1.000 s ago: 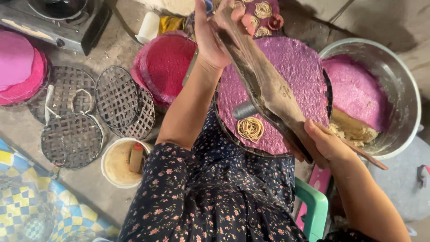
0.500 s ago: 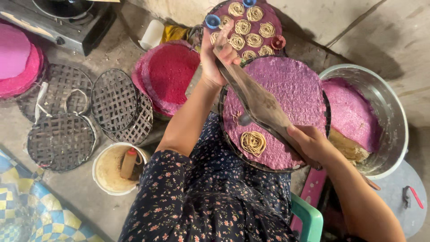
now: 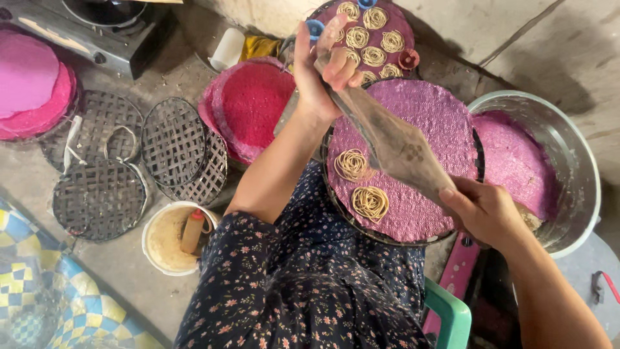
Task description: The person sits and operates a wooden hand press to extrude rice dough into noodle nests onto round pink trays. They load dough into the press with a knife, squeeze the press handles to push noodles out in coils, and place finished noodle nests onto trays stacked nearby.
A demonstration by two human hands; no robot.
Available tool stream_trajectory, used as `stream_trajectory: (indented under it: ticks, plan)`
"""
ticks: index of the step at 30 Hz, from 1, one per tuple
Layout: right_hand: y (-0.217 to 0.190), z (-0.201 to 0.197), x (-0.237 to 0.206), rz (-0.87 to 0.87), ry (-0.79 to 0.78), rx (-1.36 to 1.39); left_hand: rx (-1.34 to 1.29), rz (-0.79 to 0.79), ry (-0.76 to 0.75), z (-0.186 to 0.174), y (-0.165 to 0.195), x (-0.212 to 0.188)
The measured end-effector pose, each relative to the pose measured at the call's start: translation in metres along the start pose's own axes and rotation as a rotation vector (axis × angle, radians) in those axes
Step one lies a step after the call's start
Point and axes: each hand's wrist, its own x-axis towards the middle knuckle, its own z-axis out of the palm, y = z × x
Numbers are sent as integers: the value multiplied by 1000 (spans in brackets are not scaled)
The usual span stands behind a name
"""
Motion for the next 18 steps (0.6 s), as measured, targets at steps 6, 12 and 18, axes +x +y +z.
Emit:
stream_trajectory:
  ticks: [6,12,18]
  plan:
    - [-16,14,12,-148,26,88,93,92,-72,11,27,15]
    - [4,21,5,-70,-87,52,108,41,9,12,17,-16]
    - [38,18,-3,-30,0,-82,57,-17,-68,-1,-26,-13]
